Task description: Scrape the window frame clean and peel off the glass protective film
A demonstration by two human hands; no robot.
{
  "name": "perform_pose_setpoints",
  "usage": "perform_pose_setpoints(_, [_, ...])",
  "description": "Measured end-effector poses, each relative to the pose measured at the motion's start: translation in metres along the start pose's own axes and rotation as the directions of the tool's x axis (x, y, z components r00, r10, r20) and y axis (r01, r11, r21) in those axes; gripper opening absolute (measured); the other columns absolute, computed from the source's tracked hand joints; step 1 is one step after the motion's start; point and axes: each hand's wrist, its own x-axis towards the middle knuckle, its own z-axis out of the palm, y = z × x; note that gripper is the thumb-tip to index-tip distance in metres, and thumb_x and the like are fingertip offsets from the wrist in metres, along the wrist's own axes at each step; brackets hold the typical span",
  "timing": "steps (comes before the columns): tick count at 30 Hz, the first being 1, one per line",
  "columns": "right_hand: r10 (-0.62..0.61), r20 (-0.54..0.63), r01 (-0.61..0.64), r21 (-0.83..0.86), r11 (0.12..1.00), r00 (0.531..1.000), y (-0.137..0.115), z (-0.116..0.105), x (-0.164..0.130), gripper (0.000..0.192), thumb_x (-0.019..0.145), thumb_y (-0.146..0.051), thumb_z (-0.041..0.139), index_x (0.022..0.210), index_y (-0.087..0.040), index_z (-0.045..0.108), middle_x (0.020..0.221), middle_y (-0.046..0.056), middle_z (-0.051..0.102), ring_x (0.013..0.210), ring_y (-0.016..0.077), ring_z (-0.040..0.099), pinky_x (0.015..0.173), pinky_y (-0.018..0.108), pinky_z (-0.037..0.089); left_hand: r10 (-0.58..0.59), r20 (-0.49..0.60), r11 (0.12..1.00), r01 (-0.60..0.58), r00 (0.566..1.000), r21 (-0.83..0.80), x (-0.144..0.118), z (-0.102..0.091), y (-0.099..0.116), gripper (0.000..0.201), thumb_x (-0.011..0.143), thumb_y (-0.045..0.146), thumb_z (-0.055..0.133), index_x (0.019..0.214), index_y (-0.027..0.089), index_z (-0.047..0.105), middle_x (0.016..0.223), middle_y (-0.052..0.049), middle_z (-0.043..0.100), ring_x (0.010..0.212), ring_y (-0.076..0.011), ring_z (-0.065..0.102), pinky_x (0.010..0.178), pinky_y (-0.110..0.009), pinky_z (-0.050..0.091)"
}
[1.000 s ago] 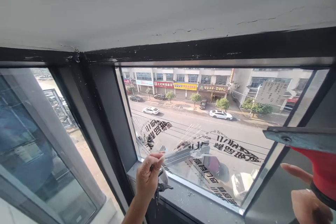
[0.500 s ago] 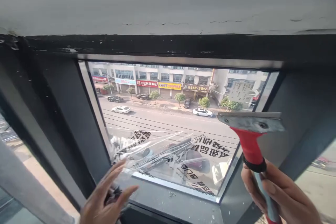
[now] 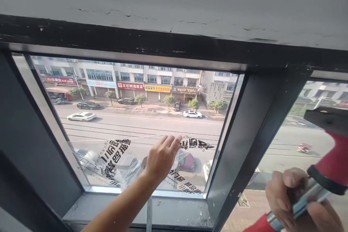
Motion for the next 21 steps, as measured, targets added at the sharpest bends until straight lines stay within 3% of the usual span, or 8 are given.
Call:
perform_pose_setpoints(3, [0.01,0.107,-0.027,0.157,0.987,0.994,0.006,0.013,0.008,0.021,0.087,-0.046,0.051,0.089,-0.025,0.05,0.06,-0.001,0.05,0.033,0.0092,0.038,0.028,0.018,0.029,0.085,-0.023,0.996,-0.085,0.996,-0.035,0.008,-0.013,-0.01,0.009,0.084,0.008,0.054,0.088,0.015,0.057,0.076,-0.002,0.055,0.067,-0.0138,0.05,0.045,-0.021,0.038])
perform_pose_setpoints(6, [0.082,0.014,-0.083,0.212,0.974,0.997,0.016,0.025,0.009,0.027,0.088,-0.05,0.049,0.083,-0.024,0.045,0.063,0.0,0.052,0.038,0.0098,0.041,0.032,0.018,0.032,0.189,-0.063,0.98,-0.192,0.98,-0.042,0.017,-0.019,-0.016,0.011,0.083,0.006,0.051,0.082,0.015,0.057,0.102,-0.006,0.062,0.096,-0.0178,0.056,0.055,-0.021,0.045])
perform_pose_setpoints(8, [0.1,-0.013,-0.095,0.216,0.972,0.995,0.023,0.03,0.006,0.03,0.087,-0.051,0.049,0.079,-0.023,0.041,0.067,0.001,0.054,0.041,0.0112,0.045,0.036,0.02,0.035,0.276,-0.05,0.95,-0.28,0.96,-0.136,0.018,-0.016,-0.019,0.013,0.085,0.005,0.049,0.085,0.015,0.057,0.116,-0.005,0.061,0.115,-0.019,0.051,0.069,-0.022,0.05])
perform_pose_setpoints(10, [0.082,-0.006,-0.079,0.191,0.978,0.997,0.028,0.033,0.004,0.03,0.087,-0.05,0.047,0.078,-0.023,0.04,0.069,0.002,0.055,0.044,0.0133,0.048,0.038,0.022,0.037,0.308,-0.011,0.909,-0.297,0.951,-0.291,0.012,-0.013,-0.02,0.014,0.086,0.004,0.048,0.087,0.015,0.055,0.112,-0.003,0.063,0.112,-0.016,0.054,0.077,-0.024,0.051])
perform_pose_setpoints(13, [0.043,-0.023,-0.04,0.132,0.99,0.999,0.033,0.035,0.002,0.026,0.088,-0.047,0.045,0.078,-0.023,0.042,0.069,0.002,0.056,0.046,0.0159,0.051,0.039,0.024,0.039,0.208,0.035,0.848,-0.163,0.977,-0.504,-0.01,-0.013,-0.013,0.012,0.087,0.005,0.049,0.09,0.016,0.052,0.1,-0.002,0.066,0.092,-0.0115,0.059,0.073,-0.022,0.051])
perform_pose_setpoints(15, [0.01,-0.045,-0.006,0.099,0.995,0.999,0.033,0.036,0.002,0.024,0.088,-0.045,0.045,0.078,-0.023,0.043,0.069,0.002,0.057,0.044,0.0158,0.051,0.039,0.026,0.04,0.112,0.066,0.807,-0.052,0.991,-0.588,-0.031,-0.018,-0.003,0.014,0.086,0.004,0.049,0.092,0.016,0.051,0.101,-0.003,0.066,0.091,-0.011,0.058,0.074,-0.022,0.051])
perform_pose_setpoints(21, [-0.048,-0.164,0.051,0.012,0.999,0.985,0.028,0.04,0.004,0.022,0.087,-0.042,0.051,0.079,-0.022,0.047,0.07,0.003,0.061,0.043,0.0162,0.052,0.039,0.028,0.042,-0.131,0.156,0.759,0.2,0.979,-0.62,-0.102,-0.039,0.029,0.019,0.086,0.004,0.048,0.097,0.019,0.052,0.096,-0.005,0.066,0.096,-0.0123,0.06,0.09,-0.026,0.047])
